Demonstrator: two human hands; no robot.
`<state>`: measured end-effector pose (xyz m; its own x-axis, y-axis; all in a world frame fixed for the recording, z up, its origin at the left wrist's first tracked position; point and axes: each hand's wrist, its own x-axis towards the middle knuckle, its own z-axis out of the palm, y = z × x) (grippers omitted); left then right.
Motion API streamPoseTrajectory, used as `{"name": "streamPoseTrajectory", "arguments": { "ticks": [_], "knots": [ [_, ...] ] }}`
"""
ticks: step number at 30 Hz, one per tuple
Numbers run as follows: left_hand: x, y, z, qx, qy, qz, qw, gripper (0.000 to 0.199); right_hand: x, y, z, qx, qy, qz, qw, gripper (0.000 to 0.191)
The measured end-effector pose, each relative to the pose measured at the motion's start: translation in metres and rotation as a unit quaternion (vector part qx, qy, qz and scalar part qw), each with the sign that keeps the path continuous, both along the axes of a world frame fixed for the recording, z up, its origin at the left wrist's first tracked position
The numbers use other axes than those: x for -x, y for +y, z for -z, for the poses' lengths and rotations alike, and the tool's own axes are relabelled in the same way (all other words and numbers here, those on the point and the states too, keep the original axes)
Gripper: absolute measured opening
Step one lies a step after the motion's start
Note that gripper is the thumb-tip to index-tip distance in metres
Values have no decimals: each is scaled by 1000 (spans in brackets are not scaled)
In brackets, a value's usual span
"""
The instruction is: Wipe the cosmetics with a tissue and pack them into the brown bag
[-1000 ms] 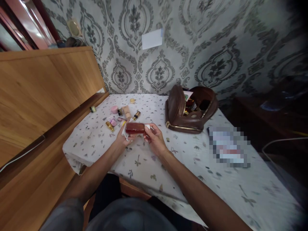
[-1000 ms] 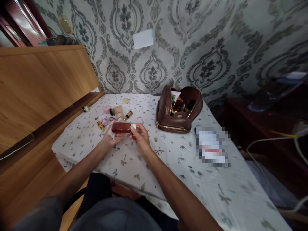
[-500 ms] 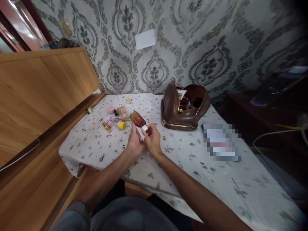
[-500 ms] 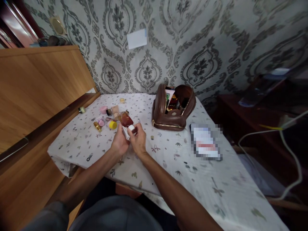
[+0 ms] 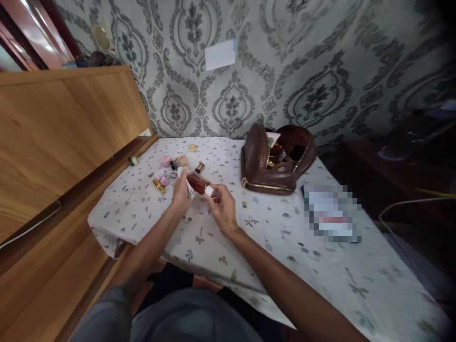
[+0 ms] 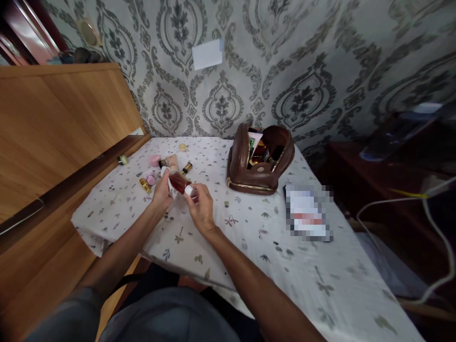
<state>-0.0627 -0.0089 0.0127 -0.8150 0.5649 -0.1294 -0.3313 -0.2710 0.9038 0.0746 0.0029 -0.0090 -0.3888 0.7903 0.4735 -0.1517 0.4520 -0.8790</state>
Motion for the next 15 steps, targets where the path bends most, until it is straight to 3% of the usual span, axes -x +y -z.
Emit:
{"name": "streamPoseTrajectory", "arguments": {
  "ticks": [4, 8, 10, 12, 15],
  "knots": [
    [8, -6, 2, 60, 194, -13, 979, 40, 5, 5, 4, 74, 84, -14, 994, 23],
    [15, -10, -4, 122, 379, 31, 917, 46, 2, 10, 4, 36, 77, 15, 996, 22],
    [14, -13, -11, 145, 486, 58, 860, 49, 0, 10, 2, -7, 49, 30, 998, 19],
    [7, -15, -19, 163, 591, 90, 785, 50, -2, 10, 1, -49, 17, 36, 998, 16],
    [-9, -16, -29, 171, 690, 141, 689, 49, -5, 10, 0, -100, -23, 32, 994, 12]
  ]
}}
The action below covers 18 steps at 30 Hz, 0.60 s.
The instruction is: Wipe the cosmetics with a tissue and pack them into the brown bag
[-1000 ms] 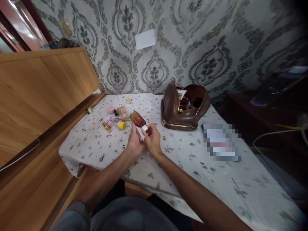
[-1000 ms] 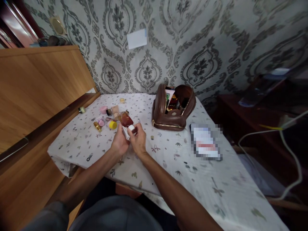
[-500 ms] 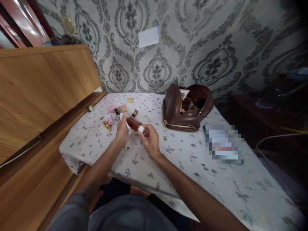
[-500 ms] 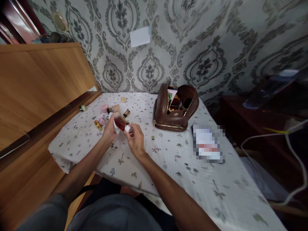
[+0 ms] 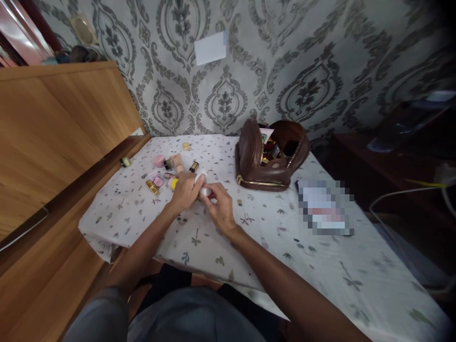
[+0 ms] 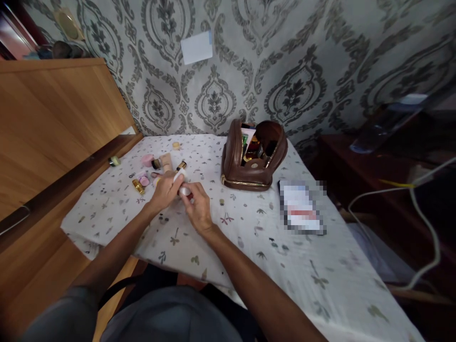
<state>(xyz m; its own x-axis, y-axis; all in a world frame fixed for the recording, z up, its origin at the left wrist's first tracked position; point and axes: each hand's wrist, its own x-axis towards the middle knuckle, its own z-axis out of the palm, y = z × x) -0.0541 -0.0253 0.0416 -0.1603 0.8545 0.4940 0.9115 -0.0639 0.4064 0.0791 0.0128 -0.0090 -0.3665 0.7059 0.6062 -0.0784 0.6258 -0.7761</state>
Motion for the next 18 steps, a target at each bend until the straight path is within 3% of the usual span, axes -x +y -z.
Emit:
{"name": "streamPoseTrajectory", "arguments": {
  "ticks": [4, 9, 13, 18],
  "knots": [
    [-2, 4, -1, 49, -20, 15, 998, 50, -3, 4, -2, -42, -33, -7, 999, 11],
    [26, 12, 12, 114, -135, 10, 984, 52, -8, 9, -7, -78, -54, -64, 993, 16],
    [38, 13, 25, 105, -154, 11, 982, 50, -10, 15, -6, -73, -68, -78, 992, 17],
    [24, 10, 37, 49, -146, -4, 988, 47, -9, 21, 0, -39, -74, -39, 996, 18]
  ]
}}
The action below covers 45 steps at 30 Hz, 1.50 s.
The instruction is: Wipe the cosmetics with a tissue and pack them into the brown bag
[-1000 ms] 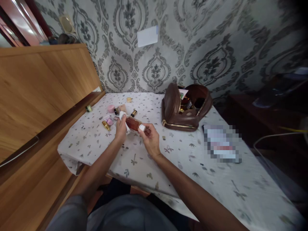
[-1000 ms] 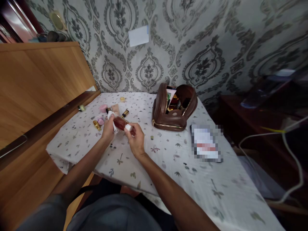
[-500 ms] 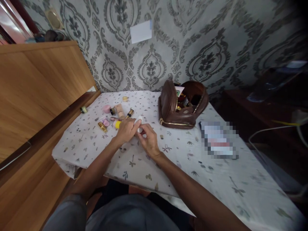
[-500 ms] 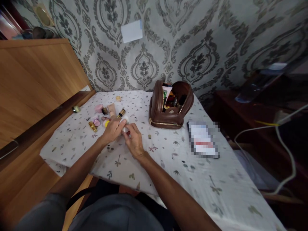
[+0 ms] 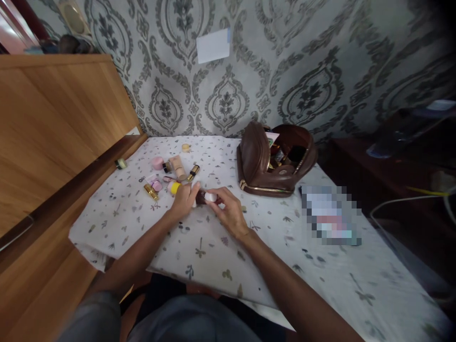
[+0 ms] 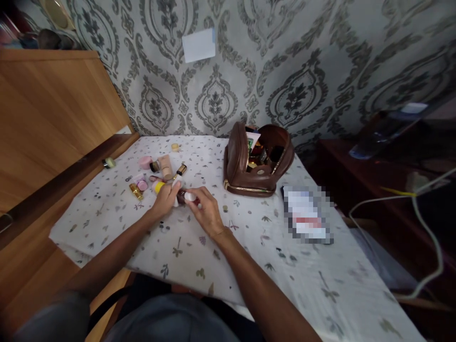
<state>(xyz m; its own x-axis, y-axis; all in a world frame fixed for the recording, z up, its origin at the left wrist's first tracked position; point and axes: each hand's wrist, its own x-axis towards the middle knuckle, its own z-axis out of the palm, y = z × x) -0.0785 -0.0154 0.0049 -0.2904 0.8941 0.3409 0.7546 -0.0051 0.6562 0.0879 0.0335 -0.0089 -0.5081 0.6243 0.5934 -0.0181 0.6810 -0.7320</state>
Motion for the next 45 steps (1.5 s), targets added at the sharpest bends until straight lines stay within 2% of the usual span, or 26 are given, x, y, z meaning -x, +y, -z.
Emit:
{"name": "streamPoseTrajectory", "arguments": {
  "ticks": [4, 6, 11, 17, 21, 25, 29, 32, 34, 36, 38, 41, 45],
  "knots": [
    [-13, -3, 3, -58, 84, 17, 995, 38, 2, 0, 3, 42, -2, 32, 999, 18],
    [-14, -2, 3, -69, 113, 25, 991, 37, 3, 1, 4, 59, 5, 24, 998, 19],
    [-3, 11, 3, -17, 72, 22, 997, 41, 2, 5, 2, 74, 8, -29, 997, 27],
    [0, 10, 3, 9, 59, 35, 998, 47, -3, 4, -11, 44, -21, 8, 999, 28],
    [-3, 1, 4, -2, 57, 61, 997, 43, -26, 8, -29, 34, -31, 56, 997, 25],
    [-16, 7, -6, -15, 78, 129, 988, 43, -77, 20, -61, 75, -22, 81, 994, 28],
    [-55, 29, -30, -50, 114, 214, 969, 33, -133, 38, -109, 80, 4, 127, 989, 32],
    [-95, 57, -44, -30, 136, 280, 950, 48, -156, 62, -145, 27, 7, 193, 981, 34],
    [-118, 76, -49, -5, 120, 288, 950, 59, -160, 82, -162, -8, -14, 208, 978, 36],
    [-134, 91, -48, 10, 83, 282, 956, 59, -157, 102, -171, -41, -55, 208, 976, 37],
    [-142, 99, -42, 15, 60, 281, 958, 50, -153, 121, -173, -75, -115, 208, 969, 36],
    [-141, 98, -26, 15, 90, 303, 948, 46, -148, 142, -171, -116, -226, 197, 947, 29],
    [-135, 95, -4, -26, 142, 333, 932, 56, -147, 162, -166, -139, -344, 147, 917, 22]
  ]
}}
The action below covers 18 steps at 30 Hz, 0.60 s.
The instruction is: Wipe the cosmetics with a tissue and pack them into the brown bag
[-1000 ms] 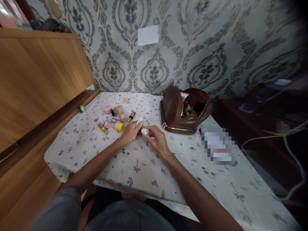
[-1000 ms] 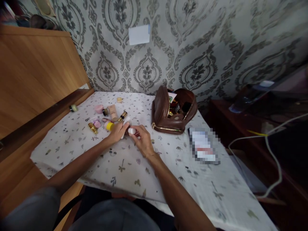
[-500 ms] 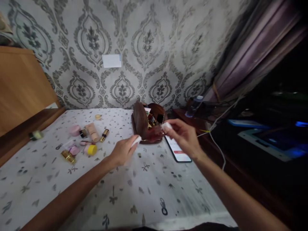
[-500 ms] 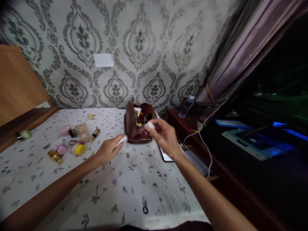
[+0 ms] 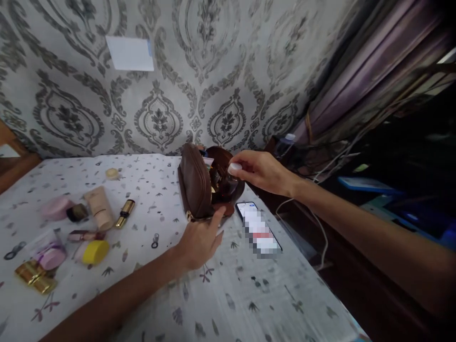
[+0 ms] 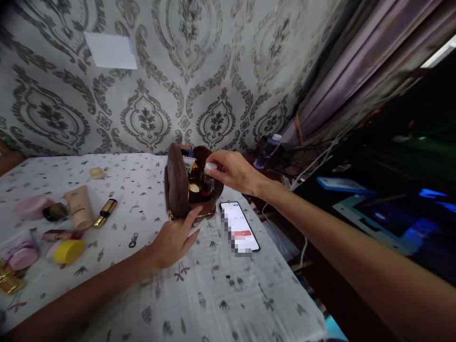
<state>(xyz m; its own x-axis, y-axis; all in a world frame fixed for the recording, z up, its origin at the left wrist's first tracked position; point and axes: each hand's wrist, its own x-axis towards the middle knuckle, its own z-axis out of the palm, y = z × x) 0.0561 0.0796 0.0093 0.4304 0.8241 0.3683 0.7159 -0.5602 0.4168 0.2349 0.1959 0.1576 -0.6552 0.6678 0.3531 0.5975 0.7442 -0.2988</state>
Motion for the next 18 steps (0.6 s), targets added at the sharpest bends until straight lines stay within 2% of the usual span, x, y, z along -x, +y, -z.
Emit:
{"name": "streamPoseTrajectory", "arguments": {
  "ticks": [3, 7, 10, 18],
  "knots": [
    [2, 2, 9, -28, -16, 19, 999, 60, 1, 10, 3, 4, -82, -30, 996, 19],
    [2, 5, 13, -37, -23, 27, 999, 61, 6, 17, 10, 2, -177, -63, 982, 14],
    [3, 4, 15, -30, -26, 30, 999, 65, 10, 19, 14, 0, -217, -57, 975, 7],
    [5, 2, 17, -24, -42, 36, 998, 68, 23, 19, 15, 0, -272, -31, 962, 16]
  ]
}}
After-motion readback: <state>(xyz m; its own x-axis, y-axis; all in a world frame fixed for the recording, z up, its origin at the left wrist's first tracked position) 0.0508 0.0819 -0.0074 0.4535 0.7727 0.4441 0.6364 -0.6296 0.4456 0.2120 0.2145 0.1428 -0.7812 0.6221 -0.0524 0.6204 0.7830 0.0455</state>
